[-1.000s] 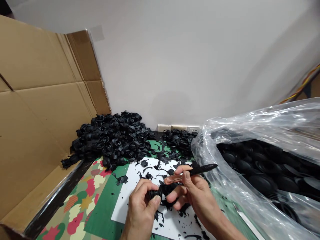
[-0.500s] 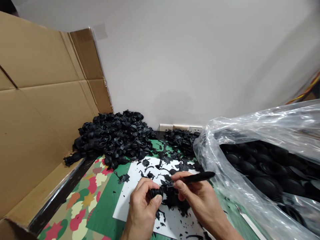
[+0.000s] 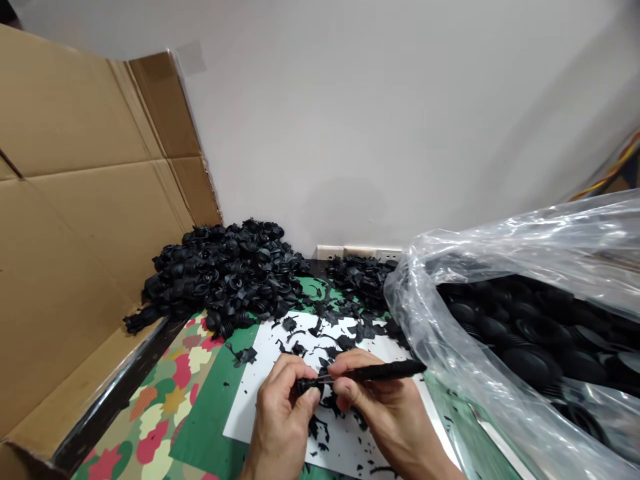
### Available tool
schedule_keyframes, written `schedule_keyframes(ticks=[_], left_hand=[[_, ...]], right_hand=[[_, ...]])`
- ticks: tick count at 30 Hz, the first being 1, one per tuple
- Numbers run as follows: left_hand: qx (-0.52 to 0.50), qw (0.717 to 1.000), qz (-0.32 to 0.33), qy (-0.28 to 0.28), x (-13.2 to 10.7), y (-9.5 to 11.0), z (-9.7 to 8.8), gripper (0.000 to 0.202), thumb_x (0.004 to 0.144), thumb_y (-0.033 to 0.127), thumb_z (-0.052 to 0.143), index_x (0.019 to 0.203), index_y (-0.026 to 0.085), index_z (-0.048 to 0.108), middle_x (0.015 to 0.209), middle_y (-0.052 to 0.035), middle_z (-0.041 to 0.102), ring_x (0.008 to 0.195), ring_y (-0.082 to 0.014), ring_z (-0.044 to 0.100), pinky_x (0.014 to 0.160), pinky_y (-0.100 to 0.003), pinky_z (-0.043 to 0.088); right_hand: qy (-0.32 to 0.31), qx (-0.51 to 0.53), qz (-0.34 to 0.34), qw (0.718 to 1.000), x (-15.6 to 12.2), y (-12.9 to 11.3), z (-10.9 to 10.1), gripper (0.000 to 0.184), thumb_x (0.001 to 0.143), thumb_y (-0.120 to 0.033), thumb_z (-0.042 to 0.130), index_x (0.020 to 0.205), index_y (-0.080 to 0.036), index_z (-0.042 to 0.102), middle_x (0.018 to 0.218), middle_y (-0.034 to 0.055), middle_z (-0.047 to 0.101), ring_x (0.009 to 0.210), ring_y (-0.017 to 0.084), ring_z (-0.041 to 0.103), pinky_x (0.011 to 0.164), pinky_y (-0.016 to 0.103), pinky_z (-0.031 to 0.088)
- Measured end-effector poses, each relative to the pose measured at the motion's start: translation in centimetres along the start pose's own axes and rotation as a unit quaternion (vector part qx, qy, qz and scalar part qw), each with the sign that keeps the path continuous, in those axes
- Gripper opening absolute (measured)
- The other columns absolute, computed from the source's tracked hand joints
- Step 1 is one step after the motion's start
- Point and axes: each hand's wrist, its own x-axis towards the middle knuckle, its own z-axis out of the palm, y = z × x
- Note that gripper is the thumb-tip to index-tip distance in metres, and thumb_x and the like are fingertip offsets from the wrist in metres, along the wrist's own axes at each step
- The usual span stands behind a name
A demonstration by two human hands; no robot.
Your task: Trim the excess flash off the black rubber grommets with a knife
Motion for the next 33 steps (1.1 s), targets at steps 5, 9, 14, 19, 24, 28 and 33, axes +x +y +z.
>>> schedule_keyframes(ticks=[5,9,14,19,24,28,33], left_hand=[[0.019,1.000,0.009,-0.002,0.0,-0.2,0.1,0.011,0.078,0.012,0.053,0.080,0.020,0.059,0.083,-0.0020,0.054,0.076,-0.0187,0.053,0.065,-0.027,0.042],[0.046,0.999,0.024,0.001,-0.1,-0.2,0.1,0.011,0.080,0.012,0.052,0.081,0.020,0.059,0.084,-0.0031,0.055,0.079,-0.0197,0.054,0.068,-0.028,0.043],[0.073,0.996,0.041,-0.007,-0.3,0.0,0.2,0.004,0.082,0.020,0.055,0.081,0.020,0.059,0.082,-0.0035,0.055,0.077,-0.0205,0.055,0.067,-0.029,0.042],[0.059,0.997,0.039,-0.007,-0.5,-0.3,0.3,0.009,0.080,0.013,0.051,0.080,0.021,0.057,0.082,-0.0026,0.054,0.078,-0.0197,0.054,0.069,-0.029,0.043],[0.039,0.999,0.020,0.011,-0.5,-0.6,0.2,0.009,0.078,0.014,0.054,0.082,0.021,0.058,0.088,-0.0034,0.055,0.081,-0.0203,0.054,0.066,-0.028,0.042],[0.021,0.999,0.016,0.022,-0.5,-0.8,0.1,0.009,0.078,0.015,0.055,0.083,0.021,0.059,0.088,-0.0035,0.056,0.084,-0.0210,0.055,0.069,-0.029,0.043],[0.007,1.000,0.020,0.022,-0.4,-0.8,0.1,0.011,0.077,0.015,0.056,0.085,0.022,0.061,0.089,-0.0034,0.056,0.085,-0.0211,0.056,0.071,-0.029,0.044]], right_hand=[[-0.021,-0.045,-0.055,0.997,0.2,0.6,-0.3,0.017,0.078,-0.035,0.063,0.080,-0.018,0.066,0.076,0.0033,0.060,0.051,0.013,0.058,0.049,0.026,0.049],[-0.028,-0.108,-0.110,0.988,0.2,0.4,-0.1,0.012,0.081,-0.030,0.060,0.081,-0.019,0.065,0.073,0.0025,0.061,0.052,0.013,0.058,0.048,0.024,0.048],[-0.049,-0.236,-0.264,0.934,-0.1,-0.1,0.2,0.013,0.086,-0.016,0.049,0.079,-0.018,0.061,0.069,0.0045,0.062,0.057,0.014,0.059,0.049,0.022,0.048],[0.053,-0.325,-0.333,0.884,1.3,0.1,-1.6,0.013,0.084,-0.011,0.049,0.080,-0.016,0.061,0.073,0.0076,0.065,0.061,0.016,0.062,0.053,0.023,0.049],[0.059,-0.195,-0.014,0.979,2.0,-0.1,-2.3,0.025,0.083,-0.039,0.053,0.073,-0.017,0.060,0.049,-0.0004,0.058,0.043,0.015,0.053,0.044,0.025,0.042],[-0.078,-0.088,0.152,0.981,1.4,-0.5,-1.2,0.032,0.078,-0.046,0.056,0.066,-0.016,0.057,0.040,-0.0055,0.048,0.039,0.011,0.043,0.042,0.023,0.033],[-0.122,-0.059,0.192,0.972,0.8,-0.8,0.1,0.023,0.073,-0.036,0.060,0.065,-0.015,0.060,0.047,-0.0067,0.046,0.040,0.009,0.040,0.044,0.022,0.031]])
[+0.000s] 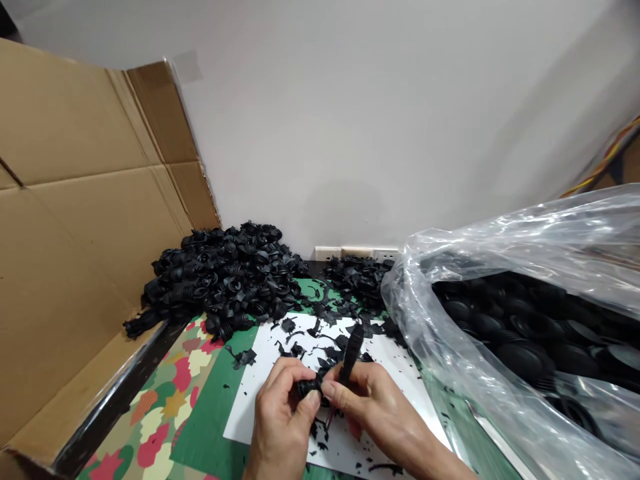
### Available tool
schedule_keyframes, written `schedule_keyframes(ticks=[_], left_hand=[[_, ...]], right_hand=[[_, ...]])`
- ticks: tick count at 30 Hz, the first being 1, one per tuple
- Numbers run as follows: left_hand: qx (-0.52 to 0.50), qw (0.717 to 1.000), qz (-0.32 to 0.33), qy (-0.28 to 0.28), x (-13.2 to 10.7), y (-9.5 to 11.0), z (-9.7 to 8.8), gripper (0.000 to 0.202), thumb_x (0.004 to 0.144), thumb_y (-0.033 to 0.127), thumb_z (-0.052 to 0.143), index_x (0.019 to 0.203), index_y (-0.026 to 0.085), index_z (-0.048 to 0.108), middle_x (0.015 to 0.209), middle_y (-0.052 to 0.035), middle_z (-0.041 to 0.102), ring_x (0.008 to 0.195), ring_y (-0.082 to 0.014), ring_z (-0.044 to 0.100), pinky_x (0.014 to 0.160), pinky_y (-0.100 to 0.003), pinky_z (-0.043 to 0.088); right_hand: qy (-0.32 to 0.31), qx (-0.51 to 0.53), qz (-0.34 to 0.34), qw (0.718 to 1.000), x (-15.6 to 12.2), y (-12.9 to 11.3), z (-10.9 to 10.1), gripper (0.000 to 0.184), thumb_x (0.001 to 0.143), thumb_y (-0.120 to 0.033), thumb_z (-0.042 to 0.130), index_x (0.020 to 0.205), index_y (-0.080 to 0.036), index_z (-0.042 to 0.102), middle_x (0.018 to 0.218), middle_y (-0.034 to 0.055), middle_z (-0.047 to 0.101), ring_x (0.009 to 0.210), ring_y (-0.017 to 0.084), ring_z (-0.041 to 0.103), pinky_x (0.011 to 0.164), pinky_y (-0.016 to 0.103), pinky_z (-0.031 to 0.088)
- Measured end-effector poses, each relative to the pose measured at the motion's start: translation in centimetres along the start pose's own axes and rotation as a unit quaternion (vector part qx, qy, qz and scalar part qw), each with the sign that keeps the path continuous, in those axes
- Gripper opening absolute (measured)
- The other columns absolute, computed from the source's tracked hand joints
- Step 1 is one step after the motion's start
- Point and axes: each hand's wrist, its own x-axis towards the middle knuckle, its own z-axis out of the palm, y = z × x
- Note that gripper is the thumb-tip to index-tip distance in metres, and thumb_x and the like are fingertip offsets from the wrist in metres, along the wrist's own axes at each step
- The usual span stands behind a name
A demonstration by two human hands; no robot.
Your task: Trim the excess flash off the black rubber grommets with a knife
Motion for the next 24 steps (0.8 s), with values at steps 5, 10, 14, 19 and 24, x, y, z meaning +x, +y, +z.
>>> schedule_keyframes(ticks=[5,10,14,19,24], left_hand=[[-0.048,0.998,-0.034,0.014,0.1,0.3,0.1,0.014,0.072,0.017,0.062,0.085,0.022,0.065,0.092,-0.0037,0.059,0.088,-0.0215,0.056,0.070,-0.027,0.046],[-0.118,0.990,-0.080,0.023,0.5,0.7,0.1,0.018,0.068,0.018,0.067,0.085,0.021,0.070,0.090,-0.0037,0.061,0.082,-0.0196,0.058,0.069,-0.026,0.049],[-0.154,0.982,-0.106,0.033,0.9,0.9,0.1,0.021,0.062,0.016,0.070,0.082,0.019,0.073,0.086,-0.0042,0.063,0.076,-0.0189,0.060,0.065,-0.025,0.050],[-0.174,0.977,-0.114,0.045,1.2,1.0,0.0,0.025,0.055,0.011,0.071,0.078,0.018,0.076,0.083,-0.0048,0.063,0.072,-0.0189,0.060,0.059,-0.024,0.050],[-0.187,0.970,-0.144,0.057,1.4,1.4,0.0,0.026,0.049,0.009,0.073,0.074,0.018,0.077,0.078,-0.0034,0.063,0.062,-0.0155,0.058,0.054,-0.024,0.050]], right_hand=[[0.031,0.035,0.012,0.999,0.2,0.1,0.4,0.019,0.071,-0.028,0.056,0.056,-0.017,0.054,0.045,-0.0083,0.039,0.039,0.007,0.036,0.045,0.022,0.031],[0.047,0.051,0.016,0.997,0.5,0.6,0.6,0.017,0.069,-0.025,0.054,0.054,-0.018,0.052,0.041,-0.0091,0.037,0.035,0.007,0.033,0.041,0.022,0.028],[0.054,0.039,0.016,0.998,0.5,0.6,0.6,0.016,0.069,-0.025,0.054,0.055,-0.017,0.053,0.043,-0.0081,0.040,0.035,0.007,0.035,0.039,0.021,0.025],[0.077,0.054,0.010,0.996,0.3,0.2,0.6,0.018,0.068,-0.026,0.055,0.052,-0.018,0.052,0.043,-0.0079,0.039,0.037,0.007,0.033,0.039,0.021,0.026],[0.090,0.064,0.012,0.994,0.3,0.2,0.6,0.017,0.067,-0.026,0.056,0.051,-0.018,0.054,0.042,-0.0077,0.040,0.037,0.007,0.033,0.040,0.022,0.025]])
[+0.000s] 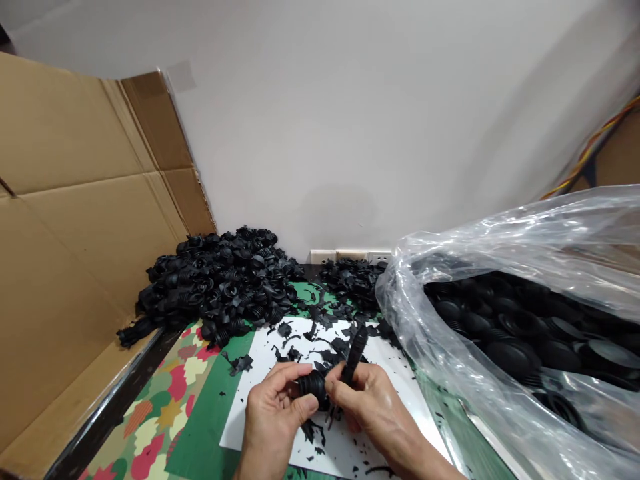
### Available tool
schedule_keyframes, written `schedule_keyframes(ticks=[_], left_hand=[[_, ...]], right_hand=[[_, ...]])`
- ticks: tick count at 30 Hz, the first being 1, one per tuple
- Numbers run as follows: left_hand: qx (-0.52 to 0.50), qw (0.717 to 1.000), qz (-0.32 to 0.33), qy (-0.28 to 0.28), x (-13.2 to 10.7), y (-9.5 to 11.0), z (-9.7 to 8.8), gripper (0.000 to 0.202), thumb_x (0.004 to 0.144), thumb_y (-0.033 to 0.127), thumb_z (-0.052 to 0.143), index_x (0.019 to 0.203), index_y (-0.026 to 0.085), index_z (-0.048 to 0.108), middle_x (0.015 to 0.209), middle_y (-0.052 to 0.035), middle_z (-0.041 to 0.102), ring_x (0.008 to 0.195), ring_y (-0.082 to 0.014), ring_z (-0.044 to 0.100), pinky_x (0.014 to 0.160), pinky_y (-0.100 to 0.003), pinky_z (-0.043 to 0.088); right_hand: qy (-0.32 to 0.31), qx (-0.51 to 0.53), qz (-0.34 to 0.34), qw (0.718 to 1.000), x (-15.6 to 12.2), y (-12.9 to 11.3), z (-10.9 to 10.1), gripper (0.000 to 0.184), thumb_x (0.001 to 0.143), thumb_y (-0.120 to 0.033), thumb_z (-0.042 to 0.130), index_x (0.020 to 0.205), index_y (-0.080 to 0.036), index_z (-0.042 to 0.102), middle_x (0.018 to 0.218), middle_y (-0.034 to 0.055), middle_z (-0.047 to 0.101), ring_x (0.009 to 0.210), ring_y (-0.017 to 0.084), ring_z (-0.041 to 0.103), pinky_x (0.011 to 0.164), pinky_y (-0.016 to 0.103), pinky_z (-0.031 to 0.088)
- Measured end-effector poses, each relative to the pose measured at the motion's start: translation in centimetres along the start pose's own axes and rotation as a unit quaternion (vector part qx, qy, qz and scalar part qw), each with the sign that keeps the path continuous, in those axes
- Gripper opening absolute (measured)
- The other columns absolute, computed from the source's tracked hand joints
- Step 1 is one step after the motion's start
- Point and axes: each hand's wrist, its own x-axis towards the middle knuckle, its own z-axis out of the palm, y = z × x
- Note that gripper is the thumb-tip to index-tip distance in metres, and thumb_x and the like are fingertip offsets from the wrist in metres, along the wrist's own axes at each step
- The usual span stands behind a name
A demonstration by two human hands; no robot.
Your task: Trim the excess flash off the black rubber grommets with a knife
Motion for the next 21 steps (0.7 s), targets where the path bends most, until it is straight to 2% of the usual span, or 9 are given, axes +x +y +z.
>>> schedule_keyframes(ticks=[4,8,14,17,21], left_hand=[[-0.002,1.000,-0.016,0.015,-0.09,0.08,0.01,0.026,0.048,0.009,0.073,0.072,0.018,0.077,0.076,-0.0021,0.062,0.056,-0.0121,0.055,0.050,-0.022,0.048],[0.000,1.000,0.000,0.022,-0.10,-0.02,-0.09,0.025,0.048,0.009,0.073,0.071,0.019,0.077,0.078,-0.0018,0.062,0.056,-0.0118,0.055,0.049,-0.021,0.048],[0.016,1.000,0.013,0.022,-0.01,-0.20,-0.21,0.023,0.050,0.011,0.073,0.072,0.019,0.077,0.083,-0.0040,0.065,0.060,-0.0147,0.059,0.053,-0.023,0.050],[0.023,0.999,0.025,0.011,0.01,-0.20,-0.27,0.022,0.051,0.013,0.073,0.073,0.018,0.077,0.084,-0.0053,0.066,0.066,-0.0178,0.062,0.058,-0.025,0.052],[0.018,0.999,0.034,0.013,0.00,-0.27,-0.33,0.020,0.052,0.012,0.072,0.071,0.017,0.075,0.082,-0.0055,0.067,0.067,-0.0186,0.062,0.057,-0.025,0.051]], right_hand=[[-0.003,-0.003,-0.001,1.000,0.06,0.13,0.00,0.018,0.068,-0.026,0.056,0.052,-0.017,0.053,0.042,-0.0076,0.040,0.037,0.007,0.033,0.039,0.021,0.024],[0.001,-0.008,0.000,1.000,0.07,0.12,0.02,0.018,0.068,-0.026,0.057,0.052,-0.017,0.053,0.042,-0.0078,0.039,0.036,0.007,0.034,0.039,0.022,0.025],[0.006,-0.007,-0.001,1.000,0.17,0.17,0.09,0.018,0.067,-0.026,0.057,0.052,-0.018,0.053,0.042,-0.0081,0.040,0.037,0.008,0.034,0.042,0.023,0.028],[0.008,-0.012,0.000,1.000,0.15,0.24,0.14,0.018,0.067,-0.027,0.056,0.051,-0.018,0.053,0.041,-0.0080,0.040,0.036,0.008,0.033,0.041,0.022,0.027],[0.008,-0.018,0.002,1.000,0.05,0.24,0.24,0.018,0.067,-0.027,0.057,0.052,-0.017,0.053,0.042,-0.0074,0.040,0.037,0.008,0.034,0.039,0.021,0.026]])
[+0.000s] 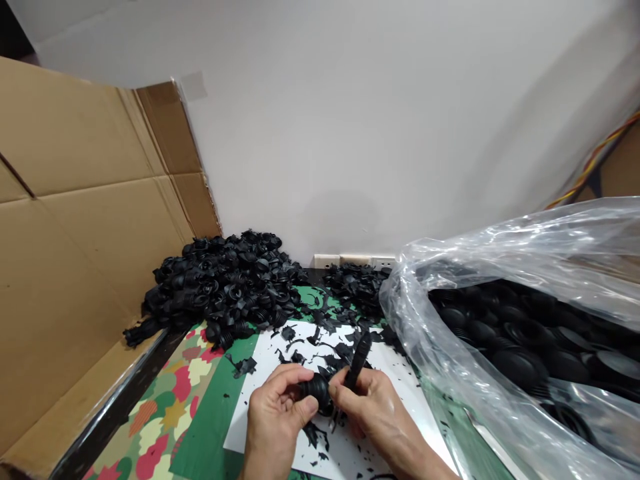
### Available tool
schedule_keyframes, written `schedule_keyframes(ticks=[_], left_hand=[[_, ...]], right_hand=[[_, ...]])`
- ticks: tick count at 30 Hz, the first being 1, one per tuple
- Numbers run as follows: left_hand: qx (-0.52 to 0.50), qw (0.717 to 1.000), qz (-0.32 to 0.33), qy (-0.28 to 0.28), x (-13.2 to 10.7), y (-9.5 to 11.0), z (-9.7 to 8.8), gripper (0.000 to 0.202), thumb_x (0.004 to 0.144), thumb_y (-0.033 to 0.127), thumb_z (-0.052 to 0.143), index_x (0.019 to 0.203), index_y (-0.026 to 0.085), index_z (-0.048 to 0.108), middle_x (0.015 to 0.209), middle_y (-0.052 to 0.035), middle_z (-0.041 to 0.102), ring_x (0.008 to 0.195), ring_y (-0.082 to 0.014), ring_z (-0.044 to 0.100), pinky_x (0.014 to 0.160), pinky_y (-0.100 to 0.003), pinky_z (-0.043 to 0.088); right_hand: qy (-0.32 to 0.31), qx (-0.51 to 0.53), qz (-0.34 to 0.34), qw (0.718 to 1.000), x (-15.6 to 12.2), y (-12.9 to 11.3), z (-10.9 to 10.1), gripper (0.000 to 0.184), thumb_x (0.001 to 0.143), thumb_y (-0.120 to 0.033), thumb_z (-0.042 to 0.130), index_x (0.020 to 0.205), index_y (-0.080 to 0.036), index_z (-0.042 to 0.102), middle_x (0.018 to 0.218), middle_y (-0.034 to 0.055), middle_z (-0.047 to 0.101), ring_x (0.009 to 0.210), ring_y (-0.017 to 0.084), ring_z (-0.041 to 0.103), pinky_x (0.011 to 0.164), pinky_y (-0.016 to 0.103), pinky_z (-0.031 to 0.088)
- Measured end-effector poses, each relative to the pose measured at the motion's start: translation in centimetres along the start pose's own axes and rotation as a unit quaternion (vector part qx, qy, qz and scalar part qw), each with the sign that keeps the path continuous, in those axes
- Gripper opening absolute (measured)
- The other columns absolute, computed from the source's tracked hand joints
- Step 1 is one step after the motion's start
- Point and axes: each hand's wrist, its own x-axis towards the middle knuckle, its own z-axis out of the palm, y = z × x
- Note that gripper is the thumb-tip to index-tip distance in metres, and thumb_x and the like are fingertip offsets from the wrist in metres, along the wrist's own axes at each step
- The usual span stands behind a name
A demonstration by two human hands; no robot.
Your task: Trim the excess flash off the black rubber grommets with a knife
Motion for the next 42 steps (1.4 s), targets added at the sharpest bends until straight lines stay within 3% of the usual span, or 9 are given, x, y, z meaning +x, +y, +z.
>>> schedule_keyframes(ticks=[3,9,15,25,33,38,42], left_hand=[[-0.010,1.000,-0.003,0.010,-0.1,-0.4,-0.1,0.019,0.052,0.012,0.071,0.070,0.017,0.074,0.080,-0.0053,0.068,0.066,-0.0187,0.062,0.058,-0.025,0.051],[0.001,0.999,-0.026,0.026,-0.2,-1.5,-0.3,0.020,0.055,0.014,0.070,0.074,0.017,0.074,0.083,-0.0048,0.067,0.052,-0.0120,0.054,0.041,-0.019,0.042],[0.018,1.000,0.004,0.023,-0.1,-1.3,-0.3,0.016,0.054,0.012,0.069,0.068,0.018,0.074,0.080,-0.0050,0.067,0.070,-0.0195,0.061,0.061,-0.027,0.050],[0.022,0.999,0.014,0.023,-0.1,-1.3,-0.5,0.016,0.054,0.010,0.068,0.067,0.017,0.074,0.076,-0.0040,0.066,0.067,-0.0182,0.060,0.059,-0.025,0.049],[0.038,0.999,0.013,0.024,-0.3,-1.0,-0.4,0.019,0.053,0.005,0.066,0.066,0.017,0.073,0.078,-0.0036,0.065,0.066,-0.0172,0.059,0.057,-0.025,0.048],[0.021,1.000,0.015,0.016,-0.4,-0.9,-0.2,0.023,0.053,0.002,0.065,0.067,0.018,0.073,0.076,-0.0019,0.063,0.062,-0.0150,0.059,0.052,-0.022,0.047],[0.000,1.000,0.013,0.009,-0.5,-0.8,0.0,0.024,0.052,0.000,0.065,0.067,0.017,0.073,0.073,-0.0013,0.062,0.059,-0.0133,0.058,0.049,-0.020,0.046]], right_hand=[[0.000,-0.005,0.000,1.000,0.0,0.0,0.1,0.018,0.066,-0.027,0.057,0.052,-0.018,0.053,0.042,-0.0073,0.040,0.037,0.008,0.034,0.039,0.021,0.027],[-0.001,-0.003,-0.003,1.000,0.2,0.3,0.3,0.016,0.065,-0.026,0.056,0.051,-0.018,0.052,0.040,-0.0086,0.038,0.034,0.007,0.032,0.040,0.022,0.029],[-0.005,-0.005,0.000,1.000,0.1,0.4,0.4,0.017,0.066,-0.027,0.056,0.052,-0.018,0.051,0.041,-0.0087,0.037,0.034,0.007,0.031,0.038,0.021,0.028],[-0.021,-0.007,-0.003,1.000,0.2,0.5,-0.1,0.021,0.067,-0.033,0.061,0.054,-0.017,0.054,0.044,-0.0074,0.042,0.037,0.007,0.033,0.041,0.022,0.028],[0.000,0.109,-0.047,0.993,0.1,0.5,-1.1,0.032,0.065,-0.045,0.072,0.068,-0.014,0.063,0.041,-0.0067,0.044,0.038,0.008,0.037,0.039,0.020,0.026],[0.022,0.174,-0.083,0.981,-0.2,0.9,-0.2,0.029,0.060,-0.039,0.077,0.071,-0.014,0.067,0.043,-0.0061,0.046,0.038,0.008,0.039,0.039,0.020,0.027],[0.025,0.178,-0.100,0.979,-0.2,1.2,0.1,0.025,0.060,-0.036,0.078,0.069,-0.015,0.069,0.056,-0.0013,0.057,0.039,0.007,0.041,0.037,0.020,0.028]])
